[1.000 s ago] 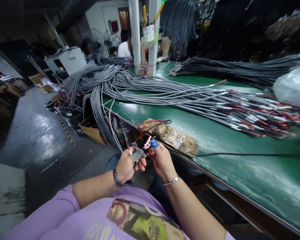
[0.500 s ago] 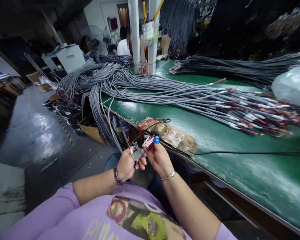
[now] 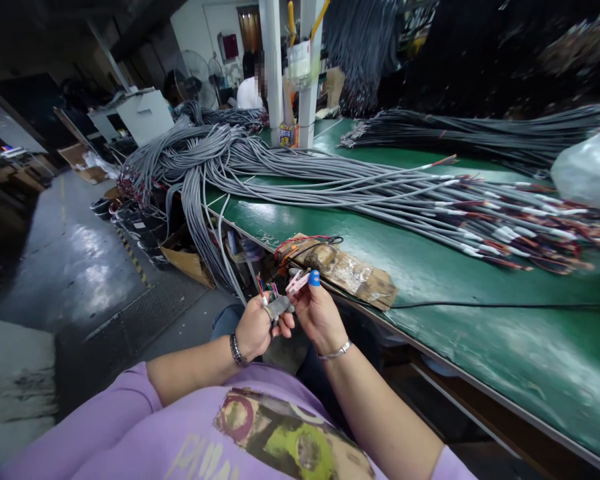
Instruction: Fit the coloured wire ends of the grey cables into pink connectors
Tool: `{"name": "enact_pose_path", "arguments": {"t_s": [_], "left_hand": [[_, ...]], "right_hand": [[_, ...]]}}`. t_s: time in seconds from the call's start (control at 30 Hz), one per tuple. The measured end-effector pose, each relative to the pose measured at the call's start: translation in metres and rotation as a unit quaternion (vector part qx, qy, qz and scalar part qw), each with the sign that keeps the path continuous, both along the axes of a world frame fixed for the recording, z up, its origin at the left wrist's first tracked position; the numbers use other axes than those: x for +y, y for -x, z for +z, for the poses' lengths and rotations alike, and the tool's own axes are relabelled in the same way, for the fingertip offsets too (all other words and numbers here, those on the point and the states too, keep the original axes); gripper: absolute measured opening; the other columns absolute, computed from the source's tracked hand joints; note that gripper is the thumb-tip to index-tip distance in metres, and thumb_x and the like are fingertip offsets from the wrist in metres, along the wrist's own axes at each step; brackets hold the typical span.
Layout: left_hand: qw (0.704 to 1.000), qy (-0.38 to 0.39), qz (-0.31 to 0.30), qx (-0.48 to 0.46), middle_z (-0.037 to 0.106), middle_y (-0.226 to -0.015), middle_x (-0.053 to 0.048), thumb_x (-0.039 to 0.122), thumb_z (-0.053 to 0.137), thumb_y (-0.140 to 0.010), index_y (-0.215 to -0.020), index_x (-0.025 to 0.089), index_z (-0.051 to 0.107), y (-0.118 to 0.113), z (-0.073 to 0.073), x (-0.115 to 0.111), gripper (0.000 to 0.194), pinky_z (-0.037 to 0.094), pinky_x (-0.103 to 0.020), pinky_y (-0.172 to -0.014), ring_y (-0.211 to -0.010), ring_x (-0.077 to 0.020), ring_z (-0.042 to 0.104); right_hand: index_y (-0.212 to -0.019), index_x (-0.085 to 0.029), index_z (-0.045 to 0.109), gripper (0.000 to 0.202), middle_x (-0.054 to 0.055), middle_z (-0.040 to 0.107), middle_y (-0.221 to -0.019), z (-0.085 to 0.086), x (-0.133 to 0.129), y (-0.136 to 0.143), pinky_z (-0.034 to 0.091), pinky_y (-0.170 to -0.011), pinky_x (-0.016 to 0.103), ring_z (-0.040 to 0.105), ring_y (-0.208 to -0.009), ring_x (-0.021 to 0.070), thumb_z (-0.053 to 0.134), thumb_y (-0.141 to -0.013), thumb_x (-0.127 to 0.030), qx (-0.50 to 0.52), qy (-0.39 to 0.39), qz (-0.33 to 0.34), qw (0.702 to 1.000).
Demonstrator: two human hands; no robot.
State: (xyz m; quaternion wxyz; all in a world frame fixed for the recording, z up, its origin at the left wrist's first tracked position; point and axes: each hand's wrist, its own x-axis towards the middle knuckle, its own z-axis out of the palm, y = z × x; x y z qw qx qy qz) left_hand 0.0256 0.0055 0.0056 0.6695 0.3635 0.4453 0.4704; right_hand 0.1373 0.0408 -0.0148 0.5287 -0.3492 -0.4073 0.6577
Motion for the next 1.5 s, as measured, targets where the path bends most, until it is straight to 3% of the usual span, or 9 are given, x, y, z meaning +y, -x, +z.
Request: {"name": "enact_pose_path", "arguments": {"t_s": [0.23,0.4,0.63,0.8,0.93,1.07,1.2,1.5], "left_hand": [[1.0,0.001,0.001,-0.006,0.059,-0.05,0.001,0.054,0.067,-0.064,-0.071,0.016,0.051,0.004,0.001,-0.005,0.042,0.021,-0.018,-0.034,-0.036,-0.0089,0.053],[1.0,-0.012,0.014,-0.018,0.061,-0.052,0.0,0.048,0.067,-0.067,-0.071,0.016,0.05,0.009,-0.001,-0.011,0.037,0.021,-0.019,-0.034,-0.036,-0.0097,0.054],[0.998,-0.024,0.049,-0.041,0.061,-0.054,0.001,0.045,0.067,-0.069,-0.073,0.016,0.051,0.008,0.003,-0.009,0.034,0.022,-0.018,-0.034,-0.036,-0.0084,0.053],[0.996,-0.024,0.063,-0.059,0.06,-0.054,0.001,0.047,0.067,-0.069,-0.07,0.015,0.051,0.005,0.003,-0.003,0.036,0.021,-0.018,-0.034,-0.037,-0.0075,0.052],[0.995,-0.018,0.08,-0.064,0.058,-0.053,0.001,0.047,0.068,-0.068,-0.067,0.016,0.047,0.002,0.005,0.0,0.038,0.021,-0.018,-0.033,-0.036,-0.0068,0.051],[0.995,-0.016,0.084,-0.06,0.058,-0.053,0.002,0.047,0.069,-0.068,-0.069,0.016,0.048,-0.001,0.006,0.001,0.037,0.021,-0.018,-0.034,-0.036,-0.0066,0.05],[0.995,-0.003,0.076,-0.059,0.057,-0.052,0.001,0.048,0.069,-0.066,-0.068,0.016,0.05,-0.003,0.006,0.001,0.038,0.021,-0.018,-0.034,-0.035,-0.0071,0.05],[0.992,0.044,0.074,-0.096,0.058,-0.051,0.001,0.041,0.068,-0.063,-0.073,0.015,0.051,-0.006,0.002,0.0,0.033,0.02,-0.019,-0.034,-0.033,-0.0078,0.048]], "right_hand": [[-0.076,-0.027,0.062,0.048,0.003,0.064,-0.073,-0.003,-0.003,-0.005,0.051,-0.059,0.034,0.059,-0.063,0.0202,0.053,-0.072,-0.074,0.102,0.069,-0.031,0.992],[-0.078,-0.024,0.065,0.047,0.003,0.065,-0.075,-0.004,-0.004,-0.012,0.049,-0.059,0.03,0.057,-0.062,0.0156,0.058,-0.072,-0.07,0.153,0.129,0.002,0.98],[-0.074,-0.022,0.065,0.028,-0.002,0.058,-0.064,0.008,-0.005,-0.01,0.047,-0.059,0.026,0.051,-0.058,0.0119,0.072,-0.072,-0.049,0.13,0.116,-0.008,0.985],[-0.074,-0.022,0.064,0.033,-0.001,0.058,-0.062,0.006,-0.006,-0.008,0.049,-0.056,0.029,0.052,-0.055,0.0134,0.066,-0.075,-0.055,0.144,0.132,0.009,0.981],[-0.077,-0.022,0.064,0.028,0.0,0.062,-0.067,0.002,-0.004,-0.013,0.051,-0.06,0.031,0.057,-0.06,0.015,0.069,-0.075,-0.049,0.181,0.156,0.028,0.971],[-0.084,-0.022,0.065,0.027,0.002,0.064,-0.073,0.004,-0.006,-0.015,0.05,-0.065,0.037,0.057,-0.063,0.0182,0.065,-0.078,-0.049,0.2,0.131,0.091,0.967],[-0.094,-0.024,0.064,0.032,0.001,0.062,-0.072,0.009,-0.009,-0.012,0.049,-0.06,0.041,0.053,-0.057,0.0191,0.062,-0.078,-0.052,0.212,0.116,0.158,0.957],[-0.095,-0.029,0.062,0.029,-0.003,0.057,-0.072,0.003,-0.006,-0.008,0.044,-0.043,0.033,0.048,-0.047,0.0155,0.059,-0.079,-0.052,0.21,0.121,0.15,0.958]]}}
